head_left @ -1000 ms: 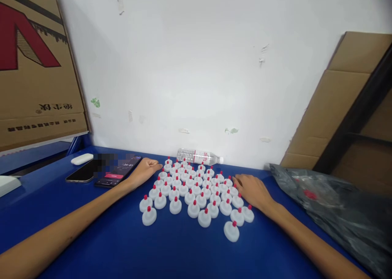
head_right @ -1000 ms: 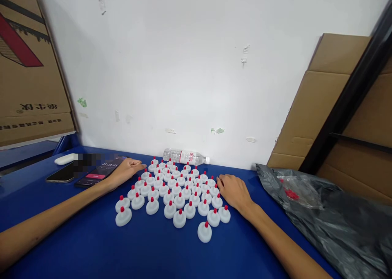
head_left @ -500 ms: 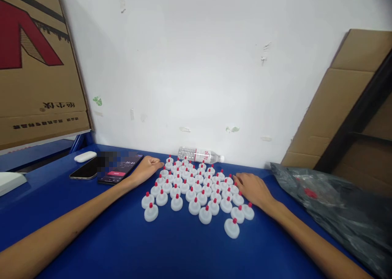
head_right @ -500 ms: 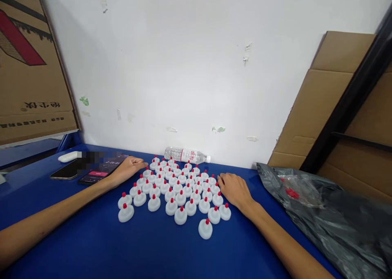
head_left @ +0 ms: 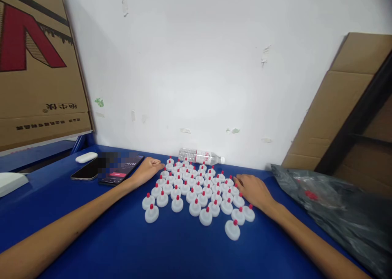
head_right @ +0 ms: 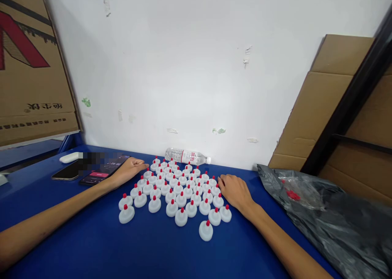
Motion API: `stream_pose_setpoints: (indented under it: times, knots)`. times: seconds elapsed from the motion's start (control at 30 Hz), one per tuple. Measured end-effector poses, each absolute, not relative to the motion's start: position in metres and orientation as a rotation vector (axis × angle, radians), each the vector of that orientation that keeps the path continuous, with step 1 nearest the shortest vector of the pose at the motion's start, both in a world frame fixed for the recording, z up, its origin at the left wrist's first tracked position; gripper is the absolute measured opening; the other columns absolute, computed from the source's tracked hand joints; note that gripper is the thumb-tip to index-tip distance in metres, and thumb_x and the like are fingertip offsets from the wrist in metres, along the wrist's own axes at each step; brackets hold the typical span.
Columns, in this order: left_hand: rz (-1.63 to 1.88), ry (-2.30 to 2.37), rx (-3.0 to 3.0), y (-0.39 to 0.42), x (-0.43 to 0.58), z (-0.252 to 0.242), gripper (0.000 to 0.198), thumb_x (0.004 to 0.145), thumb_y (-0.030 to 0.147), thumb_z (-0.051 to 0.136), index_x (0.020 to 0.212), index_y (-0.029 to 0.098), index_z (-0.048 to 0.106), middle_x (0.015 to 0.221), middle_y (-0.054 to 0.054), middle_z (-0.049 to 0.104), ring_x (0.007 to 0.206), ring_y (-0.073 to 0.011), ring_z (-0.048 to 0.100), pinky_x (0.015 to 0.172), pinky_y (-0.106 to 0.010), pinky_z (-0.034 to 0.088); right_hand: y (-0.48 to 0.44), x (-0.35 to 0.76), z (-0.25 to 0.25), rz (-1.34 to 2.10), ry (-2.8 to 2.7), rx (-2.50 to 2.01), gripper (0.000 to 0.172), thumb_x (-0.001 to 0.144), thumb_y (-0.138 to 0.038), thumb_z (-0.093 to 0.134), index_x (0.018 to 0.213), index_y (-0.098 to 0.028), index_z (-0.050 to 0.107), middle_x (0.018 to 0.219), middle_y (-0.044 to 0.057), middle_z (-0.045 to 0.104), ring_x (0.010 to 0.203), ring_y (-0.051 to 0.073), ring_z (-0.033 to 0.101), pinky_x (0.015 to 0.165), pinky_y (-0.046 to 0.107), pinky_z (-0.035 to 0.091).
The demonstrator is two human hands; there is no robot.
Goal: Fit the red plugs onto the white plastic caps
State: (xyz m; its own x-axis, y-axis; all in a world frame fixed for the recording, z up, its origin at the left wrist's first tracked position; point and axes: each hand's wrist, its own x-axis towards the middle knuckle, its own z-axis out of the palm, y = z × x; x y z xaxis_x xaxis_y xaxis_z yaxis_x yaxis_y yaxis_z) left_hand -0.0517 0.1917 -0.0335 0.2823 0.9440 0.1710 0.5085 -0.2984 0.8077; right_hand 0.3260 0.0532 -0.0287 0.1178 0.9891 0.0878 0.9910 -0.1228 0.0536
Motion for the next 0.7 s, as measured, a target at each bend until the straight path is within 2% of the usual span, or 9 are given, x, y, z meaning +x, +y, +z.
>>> stream_pose_setpoints:
  times: [0.7]
  knots:
    - [0.867,1.286,1.902,0.1898,-0.0505,-0.0317,0.033,0.097,0.037,0.063,0.121,0.015,0.062,0.12,-0.008,0.064,0.103,-0.0244,0.066,0.086,-0.042,0.058,0.0537,0.3275,-0.0301,-0.161,-2.064,-2.333,0.03,0.098,-0.039,0.06,0.118,-0.017,0.063,0.115,0.007,0.066,0.097,0.02,0.066,0.085,0.041,0.057]
